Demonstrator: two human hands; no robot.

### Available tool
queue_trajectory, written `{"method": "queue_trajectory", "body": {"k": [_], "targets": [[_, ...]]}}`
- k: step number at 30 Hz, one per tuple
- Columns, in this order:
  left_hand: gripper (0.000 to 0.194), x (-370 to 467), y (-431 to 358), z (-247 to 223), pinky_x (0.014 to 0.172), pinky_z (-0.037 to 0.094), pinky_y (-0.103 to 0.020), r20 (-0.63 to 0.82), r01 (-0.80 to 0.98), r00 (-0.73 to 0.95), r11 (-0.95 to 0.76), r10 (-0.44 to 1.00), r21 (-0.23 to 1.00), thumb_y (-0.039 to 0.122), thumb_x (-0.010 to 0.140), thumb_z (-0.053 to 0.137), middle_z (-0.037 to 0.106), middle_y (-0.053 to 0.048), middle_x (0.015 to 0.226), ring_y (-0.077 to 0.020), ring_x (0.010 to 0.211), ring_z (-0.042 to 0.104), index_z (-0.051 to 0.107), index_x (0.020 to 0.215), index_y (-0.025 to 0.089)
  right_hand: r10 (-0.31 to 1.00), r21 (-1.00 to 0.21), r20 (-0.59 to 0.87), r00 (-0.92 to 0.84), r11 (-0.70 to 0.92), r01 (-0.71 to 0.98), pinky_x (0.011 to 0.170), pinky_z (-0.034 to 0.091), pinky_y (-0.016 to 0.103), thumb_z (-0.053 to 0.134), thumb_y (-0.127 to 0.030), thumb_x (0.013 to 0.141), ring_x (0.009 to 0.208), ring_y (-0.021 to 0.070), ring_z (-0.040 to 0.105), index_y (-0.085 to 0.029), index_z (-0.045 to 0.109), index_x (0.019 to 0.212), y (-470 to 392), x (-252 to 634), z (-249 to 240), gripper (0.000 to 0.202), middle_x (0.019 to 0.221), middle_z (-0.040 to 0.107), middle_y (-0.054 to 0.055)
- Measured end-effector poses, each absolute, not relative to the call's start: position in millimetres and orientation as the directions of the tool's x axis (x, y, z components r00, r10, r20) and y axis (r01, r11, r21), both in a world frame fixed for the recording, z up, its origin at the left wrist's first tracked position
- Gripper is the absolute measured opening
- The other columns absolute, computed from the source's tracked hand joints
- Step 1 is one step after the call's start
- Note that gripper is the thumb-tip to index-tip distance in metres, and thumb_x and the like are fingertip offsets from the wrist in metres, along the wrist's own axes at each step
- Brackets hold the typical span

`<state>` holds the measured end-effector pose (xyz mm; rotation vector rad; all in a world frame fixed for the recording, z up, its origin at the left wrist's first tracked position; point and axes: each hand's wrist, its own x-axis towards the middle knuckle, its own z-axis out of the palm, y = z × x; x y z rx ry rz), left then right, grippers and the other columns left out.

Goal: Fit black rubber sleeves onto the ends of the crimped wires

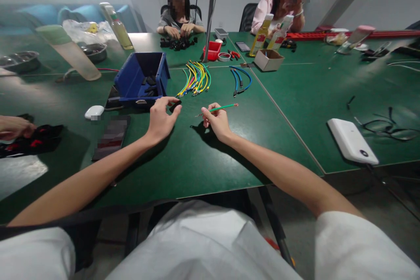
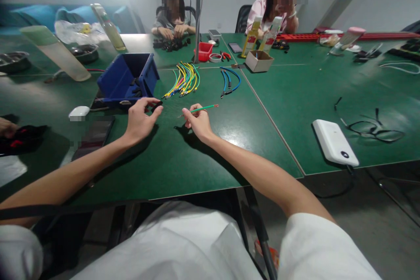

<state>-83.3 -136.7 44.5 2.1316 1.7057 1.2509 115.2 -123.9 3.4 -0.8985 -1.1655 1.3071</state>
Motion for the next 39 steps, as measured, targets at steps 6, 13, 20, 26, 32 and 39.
{"method": "queue_trajectory", "body": {"k": [6,13,20,26,32,39], "targets": [[0.014,-64,-138,21,0.076,0.051,-0.034,0.458,0.645,0.051,-0.379,0.888,0.663,0.030,0.086,0.061,0.069,-0.005,0.100,-0.0195,0.088,0.064,0.067,0.096,0.021,0.993,-0.964,0.094,-0.071,0.073,-0.257,0.041,0.041,0.021,0.069,-0.056,0.077,0.042,0.0086,0.053,-0.024,0.044,0.081,-123,119,7,0.041,0.059,0.058,-0.007],[0.013,-68,-133,11,0.079,0.052,-0.034,0.417,0.626,0.080,-0.371,0.905,0.686,0.030,0.085,0.064,0.071,-0.004,0.097,-0.0190,0.087,0.065,0.068,0.095,0.022,0.997,-0.969,0.064,-0.046,0.051,-0.240,0.041,0.041,0.022,0.070,-0.052,0.077,0.042,0.0085,0.052,-0.024,0.043,0.079,-118,123,5,0.039,0.060,0.058,-0.006],[0.013,-68,-133,8,0.080,0.052,-0.035,0.397,0.598,0.090,-0.369,0.913,0.712,0.026,0.084,0.067,0.071,-0.004,0.096,-0.0190,0.087,0.066,0.070,0.096,0.021,0.997,-0.965,0.073,-0.035,0.062,-0.256,0.041,0.039,0.022,0.075,-0.048,0.074,0.042,0.0087,0.051,-0.025,0.043,0.081,-120,124,7,0.040,0.060,0.057,-0.007],[0.015,-68,-133,9,0.079,0.053,-0.036,0.363,0.590,0.074,-0.334,0.929,0.735,0.027,0.082,0.068,0.073,-0.004,0.096,-0.0197,0.089,0.067,0.070,0.096,0.022,0.995,-0.972,0.095,-0.017,0.089,-0.219,0.041,0.040,0.023,0.078,-0.048,0.073,0.042,0.0079,0.050,-0.024,0.046,0.081,-120,125,6,0.040,0.061,0.057,-0.006],[0.014,-68,-133,8,0.079,0.053,-0.036,0.356,0.579,0.089,-0.339,0.930,0.742,0.027,0.082,0.069,0.073,-0.004,0.096,-0.0196,0.088,0.067,0.070,0.095,0.023,0.993,-0.970,0.115,0.014,0.115,-0.216,0.041,0.042,0.022,0.079,-0.045,0.072,0.044,0.0085,0.051,-0.023,0.050,0.079,-121,125,8,0.037,0.060,0.056,-0.006],[0.012,-69,-132,7,0.080,0.053,-0.037,0.362,0.581,0.115,-0.358,0.925,0.731,0.026,0.082,0.069,0.073,-0.004,0.095,-0.0197,0.088,0.067,0.070,0.093,0.023,0.998,-0.962,0.058,-0.006,0.054,-0.268,0.041,0.043,0.022,0.073,-0.047,0.076,0.048,0.0105,0.058,-0.022,0.053,0.081,-121,127,7,0.033,0.063,0.060,-0.003]]}}
